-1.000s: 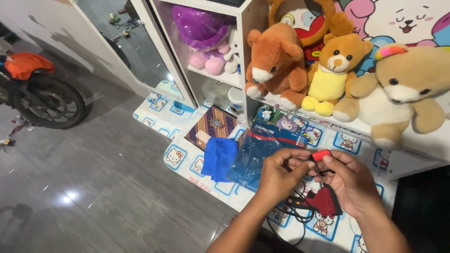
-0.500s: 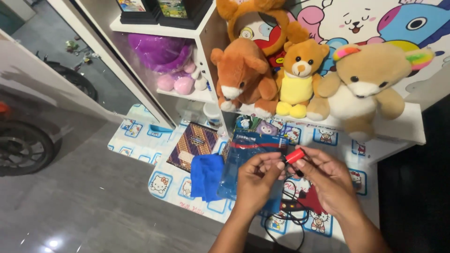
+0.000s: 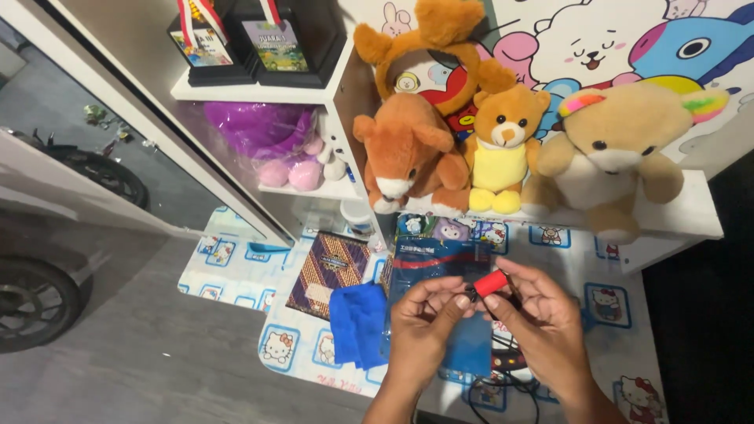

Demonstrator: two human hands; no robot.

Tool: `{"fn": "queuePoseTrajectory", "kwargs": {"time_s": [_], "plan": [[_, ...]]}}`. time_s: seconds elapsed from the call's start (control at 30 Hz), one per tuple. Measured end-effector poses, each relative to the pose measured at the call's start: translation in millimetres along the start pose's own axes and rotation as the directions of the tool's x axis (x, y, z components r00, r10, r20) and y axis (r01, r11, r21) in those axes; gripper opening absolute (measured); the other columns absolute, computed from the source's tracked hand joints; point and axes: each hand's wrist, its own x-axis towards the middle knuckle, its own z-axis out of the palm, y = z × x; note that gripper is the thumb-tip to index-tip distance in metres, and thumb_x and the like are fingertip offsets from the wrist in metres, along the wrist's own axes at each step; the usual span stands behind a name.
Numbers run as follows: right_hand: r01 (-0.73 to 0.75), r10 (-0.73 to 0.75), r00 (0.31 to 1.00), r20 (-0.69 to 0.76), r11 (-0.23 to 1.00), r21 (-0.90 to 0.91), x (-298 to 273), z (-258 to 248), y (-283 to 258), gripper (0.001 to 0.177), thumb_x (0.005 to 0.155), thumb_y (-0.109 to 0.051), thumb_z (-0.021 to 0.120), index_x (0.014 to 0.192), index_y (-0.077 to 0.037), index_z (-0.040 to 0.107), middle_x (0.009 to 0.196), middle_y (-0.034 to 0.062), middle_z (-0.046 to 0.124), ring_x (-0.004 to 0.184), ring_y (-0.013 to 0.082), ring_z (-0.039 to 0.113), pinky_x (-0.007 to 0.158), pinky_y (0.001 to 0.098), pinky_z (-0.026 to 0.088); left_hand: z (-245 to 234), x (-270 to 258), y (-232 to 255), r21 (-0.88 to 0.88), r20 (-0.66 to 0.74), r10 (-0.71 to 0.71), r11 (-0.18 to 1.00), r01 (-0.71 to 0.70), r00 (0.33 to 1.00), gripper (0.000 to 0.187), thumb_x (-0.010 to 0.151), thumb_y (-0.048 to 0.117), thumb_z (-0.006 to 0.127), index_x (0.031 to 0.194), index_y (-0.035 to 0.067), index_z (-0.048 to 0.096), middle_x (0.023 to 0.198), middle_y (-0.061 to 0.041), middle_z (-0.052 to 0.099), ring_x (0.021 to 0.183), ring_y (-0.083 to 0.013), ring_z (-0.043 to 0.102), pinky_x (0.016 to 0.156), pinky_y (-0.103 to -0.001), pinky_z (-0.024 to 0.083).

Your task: Preparing and soldering electrical components or wires.

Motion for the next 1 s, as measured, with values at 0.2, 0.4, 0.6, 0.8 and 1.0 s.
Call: {"fn": "queuePoseTrajectory", "kwargs": {"time_s": [0.2, 0.4, 0.6, 0.8, 1.0], "plan": [[0.006, -0.003, 0.999, -0.050, 0.998, 0.062, 2.9, 3.3, 7.5, 0.047, 0.091, 0.008, 0.065, 0.138, 0.007, 0.056, 0.111, 0.0163, 0.072, 0.094, 0.0182, 0.071, 0.084, 0.0319, 0.059, 1.3, 1.0, 25.3, 0.028, 0.092, 0.053, 0.998, -0.056, 0.994, 0.031, 0.091, -0.007, 0.071, 0.121, -0.001, 0.066, 0.104, -0.011, 0.076, 0.095, -0.0152, 0.074, 0.085, -0.027, 0.059], [-0.033, 0.041, 0.997, -0.070, 0.994, 0.102, 2.9, 5.1, 9.7, 0.045, 0.094, 0.005, 0.064, 0.138, 0.009, 0.058, 0.114, 0.0181, 0.073, 0.096, 0.0184, 0.070, 0.083, 0.0321, 0.058, 7.3, 2.2, 49.0, 0.530, 0.197, 0.368, 0.740, -0.414, 0.909, 0.028, 0.087, -0.005, 0.080, 0.113, 0.001, 0.074, 0.110, -0.012, 0.073, 0.090, -0.0169, 0.076, 0.080, -0.027, 0.064], [-0.079, 0.102, 0.991, -0.084, 0.966, 0.246, 2.2, 4.9, 6.3, 0.044, 0.095, 0.001, 0.060, 0.138, 0.009, 0.055, 0.118, 0.0188, 0.071, 0.102, 0.0192, 0.070, 0.087, 0.0362, 0.059, 9.9, 3.2, 52.3, 0.563, 0.231, 0.418, 0.679, -0.472, 0.878, 0.027, 0.086, -0.003, 0.082, 0.111, 0.000, 0.075, 0.107, -0.012, 0.074, 0.089, -0.0175, 0.077, 0.077, -0.027, 0.063], [-0.155, 0.197, 0.978, -0.074, 0.911, 0.383, -2.4, -1.2, 18.2, 0.044, 0.097, 0.000, 0.059, 0.140, 0.007, 0.055, 0.114, 0.0181, 0.071, 0.094, 0.0246, 0.072, 0.082, 0.0370, 0.057, 17.2, -1.1, 51.3, 0.548, 0.204, 0.397, 0.711, -0.440, 0.895, 0.019, 0.087, -0.003, 0.081, 0.105, -0.001, 0.074, 0.103, -0.011, 0.074, 0.087, -0.0177, 0.078, 0.076, -0.027, 0.064], [-0.194, 0.252, 0.966, -0.051, 0.843, 0.502, -6.6, -4.8, 16.8, 0.042, 0.097, -0.003, 0.059, 0.138, 0.007, 0.055, 0.115, 0.0136, 0.069, 0.100, 0.0212, 0.069, 0.084, 0.0394, 0.056, 23.0, -10.3, 54.4, 0.613, 0.270, 0.481, 0.582, -0.534, 0.834, 0.018, 0.086, 0.000, 0.084, 0.101, 0.001, 0.075, 0.106, -0.011, 0.075, 0.093, -0.0209, 0.077, 0.077, -0.029, 0.062]]}}
